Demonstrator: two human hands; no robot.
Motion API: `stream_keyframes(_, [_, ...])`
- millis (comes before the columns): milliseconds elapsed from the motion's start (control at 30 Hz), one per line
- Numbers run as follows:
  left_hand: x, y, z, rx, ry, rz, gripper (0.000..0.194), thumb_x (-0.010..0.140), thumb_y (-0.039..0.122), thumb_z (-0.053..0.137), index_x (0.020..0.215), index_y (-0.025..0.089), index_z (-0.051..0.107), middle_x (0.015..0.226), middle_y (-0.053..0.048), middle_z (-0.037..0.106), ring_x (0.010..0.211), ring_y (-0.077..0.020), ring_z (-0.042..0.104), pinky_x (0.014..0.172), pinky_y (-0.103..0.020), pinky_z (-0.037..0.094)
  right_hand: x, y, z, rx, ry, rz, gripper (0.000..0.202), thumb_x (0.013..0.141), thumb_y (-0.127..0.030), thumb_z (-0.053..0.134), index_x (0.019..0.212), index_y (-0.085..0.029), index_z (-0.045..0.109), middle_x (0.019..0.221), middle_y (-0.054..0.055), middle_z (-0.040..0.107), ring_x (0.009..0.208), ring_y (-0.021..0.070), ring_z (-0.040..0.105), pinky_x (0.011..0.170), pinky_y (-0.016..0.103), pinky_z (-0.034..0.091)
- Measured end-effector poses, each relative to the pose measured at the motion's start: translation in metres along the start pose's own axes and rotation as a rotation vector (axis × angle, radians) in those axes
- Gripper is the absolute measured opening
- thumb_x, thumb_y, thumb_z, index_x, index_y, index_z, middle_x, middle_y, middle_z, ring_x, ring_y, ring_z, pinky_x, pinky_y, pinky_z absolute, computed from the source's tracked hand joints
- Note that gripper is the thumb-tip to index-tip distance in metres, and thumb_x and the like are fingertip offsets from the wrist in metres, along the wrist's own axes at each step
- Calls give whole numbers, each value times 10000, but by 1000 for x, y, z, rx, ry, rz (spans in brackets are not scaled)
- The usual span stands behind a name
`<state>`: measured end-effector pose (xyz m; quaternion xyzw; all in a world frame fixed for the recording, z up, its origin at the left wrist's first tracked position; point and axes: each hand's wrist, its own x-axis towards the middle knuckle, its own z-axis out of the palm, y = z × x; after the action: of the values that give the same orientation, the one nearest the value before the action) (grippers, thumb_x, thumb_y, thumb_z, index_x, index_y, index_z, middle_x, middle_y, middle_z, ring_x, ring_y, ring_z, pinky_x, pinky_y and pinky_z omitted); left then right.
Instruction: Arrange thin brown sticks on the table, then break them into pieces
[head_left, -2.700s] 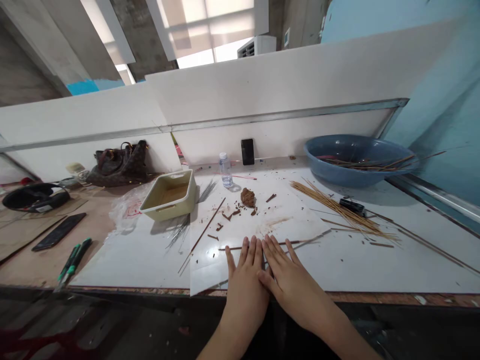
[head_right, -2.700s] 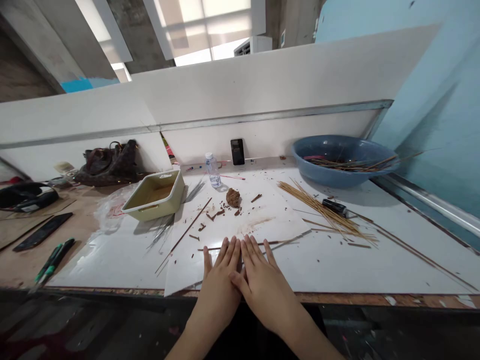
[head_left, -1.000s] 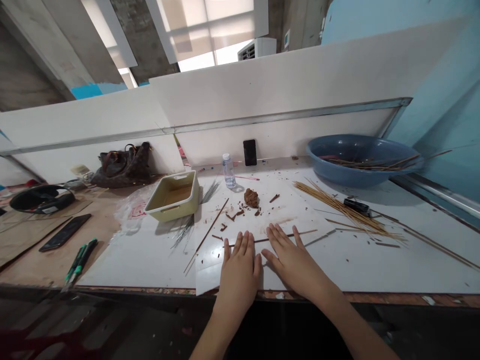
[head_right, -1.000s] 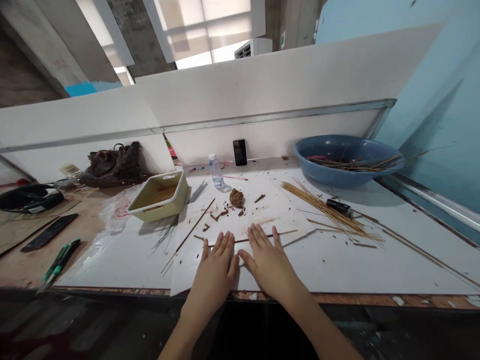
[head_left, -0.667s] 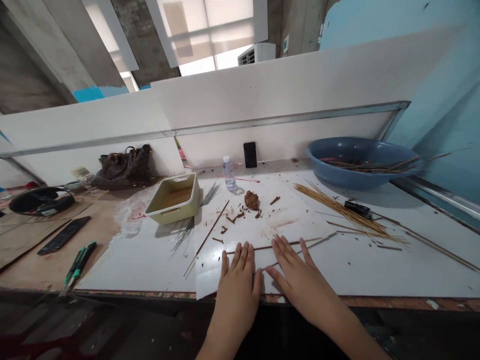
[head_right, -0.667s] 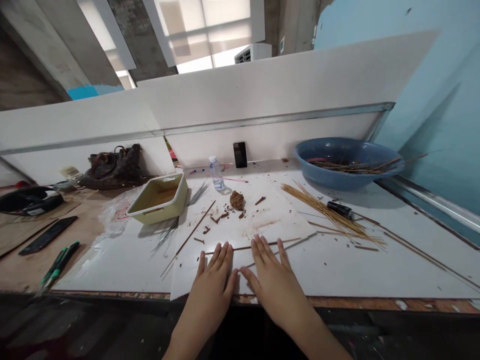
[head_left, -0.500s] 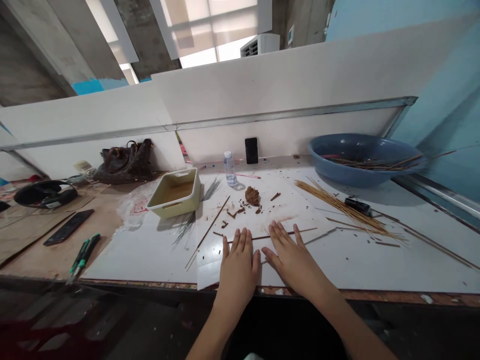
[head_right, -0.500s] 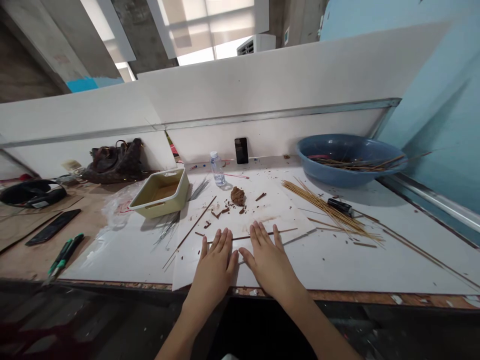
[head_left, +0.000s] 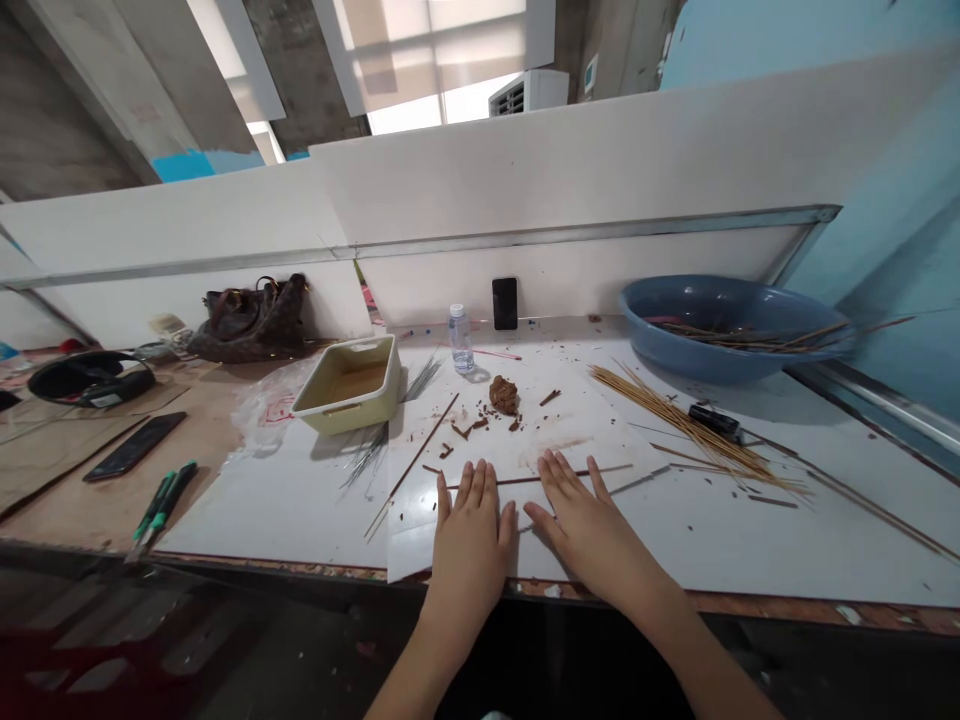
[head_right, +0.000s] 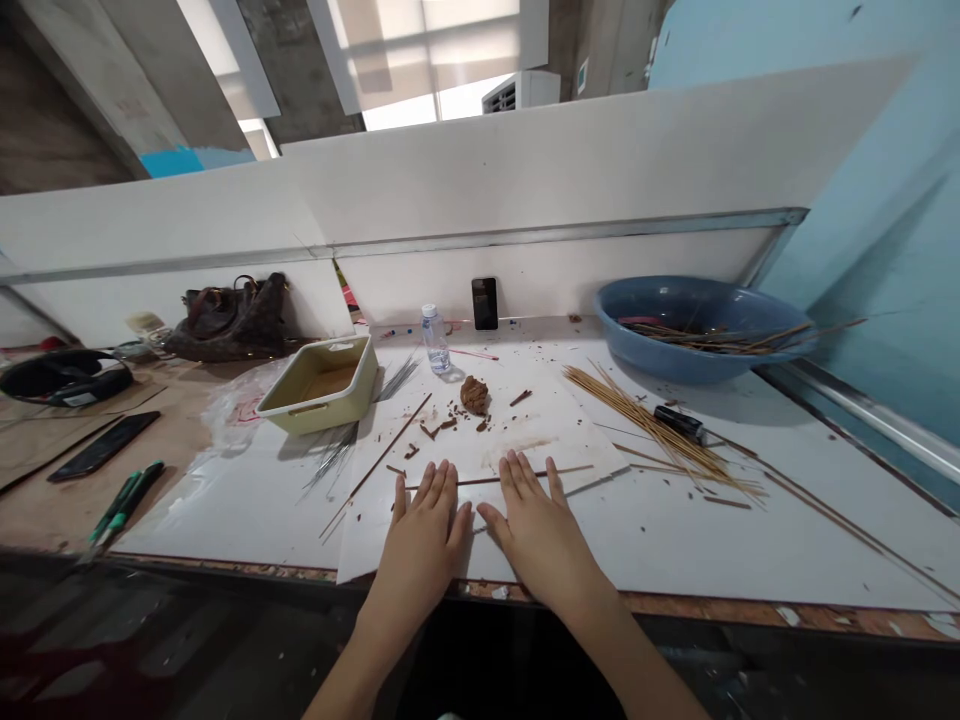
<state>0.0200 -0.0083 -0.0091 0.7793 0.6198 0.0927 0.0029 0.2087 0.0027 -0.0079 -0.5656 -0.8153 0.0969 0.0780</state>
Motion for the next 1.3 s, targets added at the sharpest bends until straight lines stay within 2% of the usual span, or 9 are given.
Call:
stream_keyframes(167, [-32, -11, 9, 4, -6, 96, 602, 1140, 340, 393, 1713, 162, 340, 1739, -115, 389, 1631, -316, 364, 1324, -678, 284, -31, 3, 14, 34, 63, -57, 783, 1138, -639, 256, 1715, -113, 301, 1762, 138, 268, 1661, 279, 258, 1371, 603, 163])
stream_keyframes(400, [4, -2, 1, 44, -10, -1, 554, 1126, 295, 408, 1644, 106, 463, 1701, -158, 460, 1623, -339, 379, 1328, -695, 247, 0, 7, 0, 23, 24, -11, 779, 1147, -591, 273, 1688, -33, 326, 1743, 199, 289, 1662, 320, 246, 1356, 663, 132])
stream_keyframes(633, [-37, -16, 11, 32, 5, 87, 605, 1149, 370, 377, 1730, 215, 312, 1734, -107, 415, 1631, -310, 371, 1333, -673, 251, -38, 10, 24, 33, 126, -79, 788, 1135, -632, 305, 1715, -98, 294, 1758, 137, 293, 1653, 280, 286, 1365, 573, 233])
stream_keyframes(733, [-29, -14, 7, 33, 1, 57, 595, 1151, 374, 368, 1722, 208, 338, 1726, -121, 433, 1633, -322, 365, 1333, -676, 237, -29, 13, 19, 45, 116, -90, 769, 1139, -619, 297, 1713, -108, 309, 1747, 148, 336, 1653, 288, 286, 1369, 602, 192])
stream_keyframes(867, [-7, -8, 0, 28, -5, 16, 573, 1145, 334, 373, 1697, 183, 389, 1715, -139, 450, 1628, -330, 372, 1324, -692, 243, -3, 11, 7, 19, 85, -33, 775, 1147, -586, 266, 1691, -38, 333, 1742, 202, 321, 1661, 311, 258, 1364, 637, 145])
stream_keyframes(967, [-17, -9, 0, 25, -13, 18, 582, 1143, 329, 373, 1699, 157, 372, 1729, -136, 417, 1638, -321, 352, 1328, -695, 230, -11, 7, 9, 4, 81, -30, 805, 1144, -600, 254, 1691, -12, 311, 1752, 204, 284, 1666, 305, 244, 1367, 625, 149])
stream_keyframes(1100, [-38, -16, 3, 14, -24, 56, 611, 1152, 368, 361, 1726, 169, 303, 1740, -122, 401, 1638, -309, 354, 1326, -688, 255, -34, 6, 17, 15, 100, -54, 814, 1135, -643, 241, 1705, -68, 326, 1756, 165, 298, 1660, 285, 266, 1371, 576, 189])
stream_keyframes(1167, [-32, -16, 3, 19, -16, 55, 601, 1152, 367, 358, 1720, 173, 326, 1732, -126, 420, 1635, -313, 361, 1324, -684, 263, -29, 8, 16, 12, 103, -57, 808, 1136, -642, 238, 1699, -74, 351, 1749, 170, 325, 1658, 287, 272, 1374, 570, 168])
stream_keyframes(1300, [2, -10, 0, 54, 19, -5, 564, 1140, 313, 355, 1666, 123, 433, 1708, -172, 448, 1627, -342, 372, 1319, -714, 233, 4, 11, 4, 12, 63, -20, 814, 1140, -618, 225, 1689, -28, 346, 1743, 217, 321, 1665, 307, 247, 1367, 599, 142])
